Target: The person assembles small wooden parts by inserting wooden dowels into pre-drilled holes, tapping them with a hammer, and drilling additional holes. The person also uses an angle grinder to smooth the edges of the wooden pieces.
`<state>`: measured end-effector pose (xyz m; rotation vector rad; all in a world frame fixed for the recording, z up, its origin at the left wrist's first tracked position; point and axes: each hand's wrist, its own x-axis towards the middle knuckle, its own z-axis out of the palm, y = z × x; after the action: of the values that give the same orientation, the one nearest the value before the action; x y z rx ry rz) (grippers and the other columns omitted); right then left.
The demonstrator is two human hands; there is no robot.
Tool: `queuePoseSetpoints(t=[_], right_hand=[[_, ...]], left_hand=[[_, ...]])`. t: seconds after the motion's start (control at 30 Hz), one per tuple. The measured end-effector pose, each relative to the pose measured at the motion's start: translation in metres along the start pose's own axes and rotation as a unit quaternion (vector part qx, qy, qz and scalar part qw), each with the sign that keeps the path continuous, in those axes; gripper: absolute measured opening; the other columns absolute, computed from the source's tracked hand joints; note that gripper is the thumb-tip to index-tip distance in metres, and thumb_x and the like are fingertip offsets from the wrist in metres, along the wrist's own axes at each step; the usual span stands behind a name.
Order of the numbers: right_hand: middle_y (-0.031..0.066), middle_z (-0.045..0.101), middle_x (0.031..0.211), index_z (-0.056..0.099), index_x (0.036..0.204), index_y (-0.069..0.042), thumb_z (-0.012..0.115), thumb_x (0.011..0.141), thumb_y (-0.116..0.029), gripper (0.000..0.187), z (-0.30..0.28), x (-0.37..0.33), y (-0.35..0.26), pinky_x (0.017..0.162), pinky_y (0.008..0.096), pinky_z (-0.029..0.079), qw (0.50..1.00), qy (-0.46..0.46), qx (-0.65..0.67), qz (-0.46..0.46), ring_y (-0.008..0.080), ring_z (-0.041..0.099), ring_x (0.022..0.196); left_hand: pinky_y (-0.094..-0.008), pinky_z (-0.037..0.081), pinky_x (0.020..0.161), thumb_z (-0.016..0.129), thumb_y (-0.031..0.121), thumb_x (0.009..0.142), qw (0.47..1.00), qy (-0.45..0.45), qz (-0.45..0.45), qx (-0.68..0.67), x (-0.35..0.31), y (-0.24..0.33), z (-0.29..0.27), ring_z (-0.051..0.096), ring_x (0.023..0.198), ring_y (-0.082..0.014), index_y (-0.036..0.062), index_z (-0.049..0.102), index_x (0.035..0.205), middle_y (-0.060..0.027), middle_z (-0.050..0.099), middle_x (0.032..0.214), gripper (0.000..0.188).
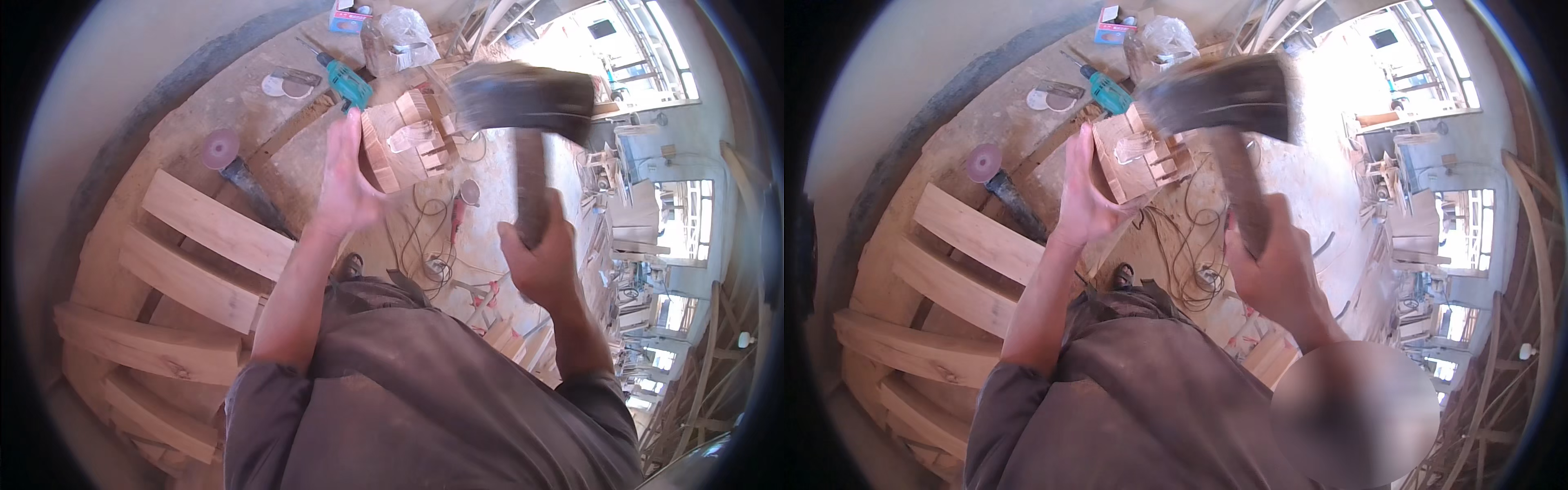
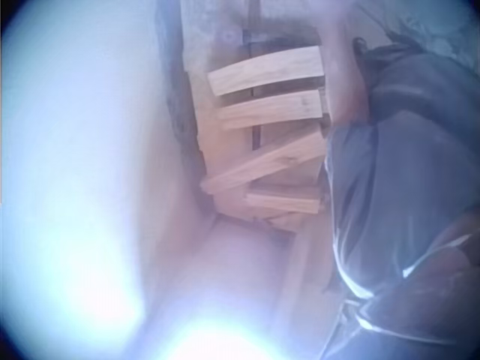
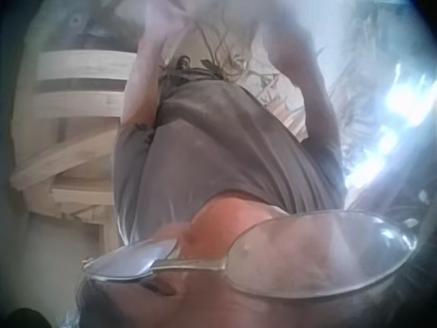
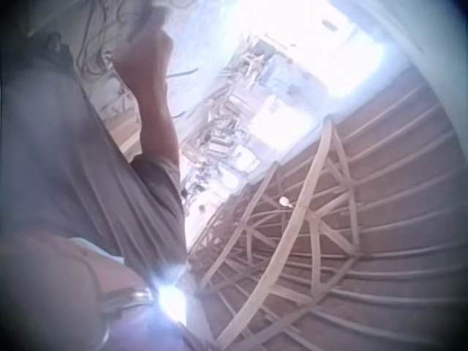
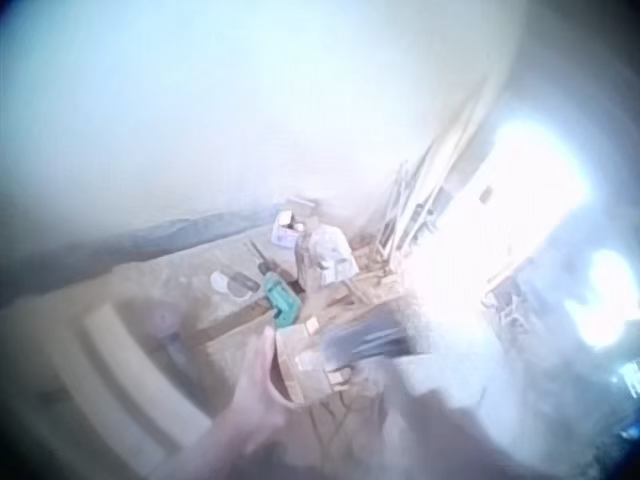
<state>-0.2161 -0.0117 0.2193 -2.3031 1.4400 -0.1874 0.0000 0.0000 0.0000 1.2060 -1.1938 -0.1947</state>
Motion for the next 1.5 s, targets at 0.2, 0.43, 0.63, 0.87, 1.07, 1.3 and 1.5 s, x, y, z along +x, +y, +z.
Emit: queuePoseSetpoints(t=[0.2,0.43,0.63,0.87,1.07,1.3,1.5], right_hand=[[0.0239,0.061,0.071,0.051,0.115,0.004,0.071,0.087,-0.012,0.038,0.003,0.017,-0.009,0.065,0.0451,0.050,1.000,-0.015,0.012,-0.007,0.0389,0.067,0.067],[0.0290,0.065,0.079,0.049,0.117,0.004,0.067,0.088,-0.012,0.037,-0.002,0.020,0.004,0.068,0.0510,0.051,0.995,-0.066,-0.066,-0.035,0.0488,0.067,0.075],[0.0287,0.064,0.075,0.050,0.115,0.004,0.066,0.088,-0.012,0.035,0.004,0.004,-0.001,0.066,0.0529,0.049,1.000,0.006,0.017,-0.008,0.0503,0.066,0.076],[0.0298,0.067,0.080,0.049,0.121,0.003,0.066,0.089,-0.011,0.039,-0.005,0.007,-0.007,0.065,0.0560,0.049,0.999,-0.005,0.033,-0.037,0.0523,0.066,0.077],[0.0279,0.068,0.080,0.054,0.117,0.003,0.069,0.088,-0.012,0.036,-0.001,0.015,0.003,0.066,0.0517,0.051,0.997,-0.054,-0.054,-0.021,0.0511,0.067,0.075],[0.0271,0.068,0.082,0.054,0.121,0.001,0.070,0.090,-0.012,0.037,0.005,0.009,-0.009,0.066,0.0491,0.051,0.998,-0.045,-0.038,0.037,0.0496,0.067,0.074],[0.0239,0.066,0.075,0.054,0.112,0.001,0.071,0.089,-0.011,0.030,0.003,0.007,-0.018,0.064,0.0449,0.052,1.000,-0.020,0.014,0.019,0.0414,0.070,0.069]], left_hand=[[-0.0475,0.042,0.109,0.096,0.020,0.058,0.999,-0.005,0.029,0.031,0.020,-0.016,-0.011,0.049,0.123,-0.0416,-0.0056,0.026,0.155,-0.0230,0.048,0.133,0.122],[-0.0517,0.044,0.103,0.094,0.021,0.063,1.000,-0.005,0.000,0.018,0.005,-0.003,-0.001,0.050,0.117,-0.0439,-0.0065,0.024,0.155,-0.0243,0.050,0.129,0.119],[-0.0495,0.043,0.104,0.095,0.023,0.062,0.999,-0.019,-0.013,0.038,0.010,0.005,-0.002,0.050,0.119,-0.0428,-0.0076,0.028,0.151,-0.0237,0.048,0.128,0.115],[-0.0514,0.042,0.106,0.095,0.027,0.062,0.998,-0.001,0.025,0.057,0.007,-0.002,-0.006,0.050,0.119,-0.0433,-0.0087,0.028,0.152,-0.0248,0.048,0.130,0.118],[-0.0524,0.044,0.099,0.095,0.019,0.061,0.999,-0.017,-0.011,0.027,0.008,0.005,-0.001,0.050,0.114,-0.0443,-0.0089,0.025,0.152,-0.0244,0.050,0.125,0.118],[-0.0511,0.040,0.107,0.096,0.025,0.058,0.999,-0.010,-0.001,0.041,0.004,-0.005,-0.001,0.048,0.120,-0.0439,-0.0125,0.025,0.152,-0.0258,0.047,0.131,0.124],[-0.0516,0.041,0.105,0.095,0.022,0.059,0.999,-0.008,0.003,0.042,0.000,-0.008,-0.008,0.049,0.119,-0.0448,-0.0112,0.024,0.153,-0.0260,0.047,0.130,0.122]])
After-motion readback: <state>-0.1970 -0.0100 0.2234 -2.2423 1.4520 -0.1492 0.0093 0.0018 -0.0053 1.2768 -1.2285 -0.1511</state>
